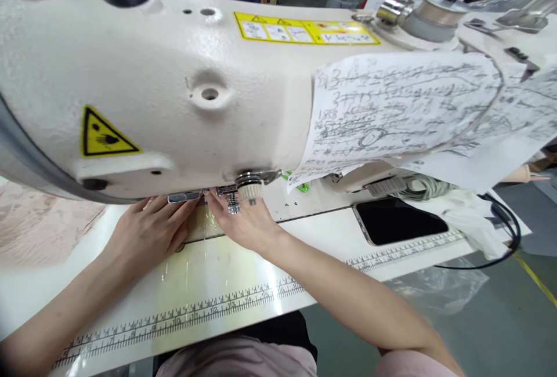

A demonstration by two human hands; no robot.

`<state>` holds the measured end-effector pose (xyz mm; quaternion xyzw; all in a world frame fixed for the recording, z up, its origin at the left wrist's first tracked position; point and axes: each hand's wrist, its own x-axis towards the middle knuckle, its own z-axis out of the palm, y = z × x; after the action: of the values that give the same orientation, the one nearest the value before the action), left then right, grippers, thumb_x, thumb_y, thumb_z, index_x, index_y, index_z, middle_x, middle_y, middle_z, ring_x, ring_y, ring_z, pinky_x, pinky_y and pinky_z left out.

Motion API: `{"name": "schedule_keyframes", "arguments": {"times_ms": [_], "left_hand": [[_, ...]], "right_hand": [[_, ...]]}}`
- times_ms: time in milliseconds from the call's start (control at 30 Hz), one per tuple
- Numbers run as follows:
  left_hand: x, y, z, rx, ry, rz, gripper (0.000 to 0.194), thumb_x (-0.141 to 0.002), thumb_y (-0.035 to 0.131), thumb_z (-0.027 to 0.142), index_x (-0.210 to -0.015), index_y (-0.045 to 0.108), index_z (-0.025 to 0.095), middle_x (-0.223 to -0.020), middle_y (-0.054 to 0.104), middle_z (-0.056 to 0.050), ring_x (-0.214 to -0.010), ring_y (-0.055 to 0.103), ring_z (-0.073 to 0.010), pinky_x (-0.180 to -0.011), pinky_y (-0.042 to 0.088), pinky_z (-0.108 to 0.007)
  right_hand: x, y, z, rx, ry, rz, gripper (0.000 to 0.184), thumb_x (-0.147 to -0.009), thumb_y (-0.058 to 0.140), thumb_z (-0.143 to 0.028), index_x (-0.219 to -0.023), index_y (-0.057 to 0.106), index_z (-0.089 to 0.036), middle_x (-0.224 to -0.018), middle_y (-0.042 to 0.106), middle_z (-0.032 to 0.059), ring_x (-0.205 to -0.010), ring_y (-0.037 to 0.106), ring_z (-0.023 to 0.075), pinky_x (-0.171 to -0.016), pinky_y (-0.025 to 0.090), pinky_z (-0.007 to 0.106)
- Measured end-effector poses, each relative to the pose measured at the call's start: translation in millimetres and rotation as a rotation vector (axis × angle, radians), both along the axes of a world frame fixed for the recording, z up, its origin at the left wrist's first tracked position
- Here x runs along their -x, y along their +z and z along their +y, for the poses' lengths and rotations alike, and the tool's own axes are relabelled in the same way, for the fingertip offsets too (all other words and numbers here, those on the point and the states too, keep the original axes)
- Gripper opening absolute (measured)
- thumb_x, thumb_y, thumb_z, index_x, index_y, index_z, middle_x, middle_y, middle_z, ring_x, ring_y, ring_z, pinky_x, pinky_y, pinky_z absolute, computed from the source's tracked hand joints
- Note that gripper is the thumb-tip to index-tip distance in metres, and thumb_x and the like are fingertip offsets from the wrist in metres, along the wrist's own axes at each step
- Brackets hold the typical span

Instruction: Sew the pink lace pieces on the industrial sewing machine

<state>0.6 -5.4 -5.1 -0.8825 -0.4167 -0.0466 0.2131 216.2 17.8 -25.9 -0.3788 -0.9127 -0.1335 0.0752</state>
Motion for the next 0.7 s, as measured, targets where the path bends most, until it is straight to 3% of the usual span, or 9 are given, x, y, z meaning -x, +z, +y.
{"name": "schedule_keyframes", "arguments": {"times_ms": [300, 467, 600, 700], "left_hand": [[-2.0, 1.3, 3.7, -0.011, 0.015, -0.048, 0.03, -0.09, 0.045, 0.023, -0.108, 0.066, 0.01, -0.084, 0.071, -0.009, -0.078, 0.065, -0.0257, -0.066, 0.045, -0.038], [-3.3, 1.5, 3.7, 0.011, 0.034, -0.065, 0.03, -0.09, 0.044, 0.022, -0.107, 0.066, 0.011, -0.086, 0.071, -0.009, -0.08, 0.064, -0.026, -0.073, 0.048, -0.04], [-2.4, 1.4, -2.3, 0.029, 0.062, -0.079, 0.033, -0.091, 0.043, 0.024, -0.112, 0.064, 0.01, -0.094, 0.071, -0.011, -0.085, 0.064, -0.0271, -0.079, 0.05, -0.044], [-2.3, 8.8, 1.2, 0.076, 0.102, -0.131, 0.029, -0.091, 0.044, 0.023, -0.105, 0.066, 0.012, -0.091, 0.069, -0.012, -0.087, 0.064, -0.0277, -0.083, 0.051, -0.045]], "right_hand": [[0.7, -2.6, 0.2, 0.039, -0.018, 0.019, 0.05, -0.092, 0.041, -0.009, -0.14, 0.049, -0.02, -0.114, 0.07, 0.0118, -0.083, 0.064, 0.0232, -0.065, 0.051, 0.038], [-2.6, -0.9, 3.7, 0.154, -0.029, 0.023, 0.055, -0.091, 0.038, -0.007, -0.144, 0.044, -0.022, -0.115, 0.069, 0.0143, -0.087, 0.064, 0.0238, -0.071, 0.052, 0.042], [-5.1, -3.8, 7.2, 0.2, -0.037, 0.055, 0.058, -0.09, 0.037, -0.005, -0.145, 0.043, -0.021, -0.104, 0.072, 0.0139, -0.087, 0.064, 0.0247, -0.078, 0.051, 0.048], [-7.6, -10.0, 8.6, 0.105, -0.023, 0.099, 0.054, -0.089, 0.041, -0.007, -0.139, 0.051, -0.023, -0.095, 0.073, 0.0113, -0.082, 0.064, 0.0244, -0.083, 0.048, 0.054]]}}
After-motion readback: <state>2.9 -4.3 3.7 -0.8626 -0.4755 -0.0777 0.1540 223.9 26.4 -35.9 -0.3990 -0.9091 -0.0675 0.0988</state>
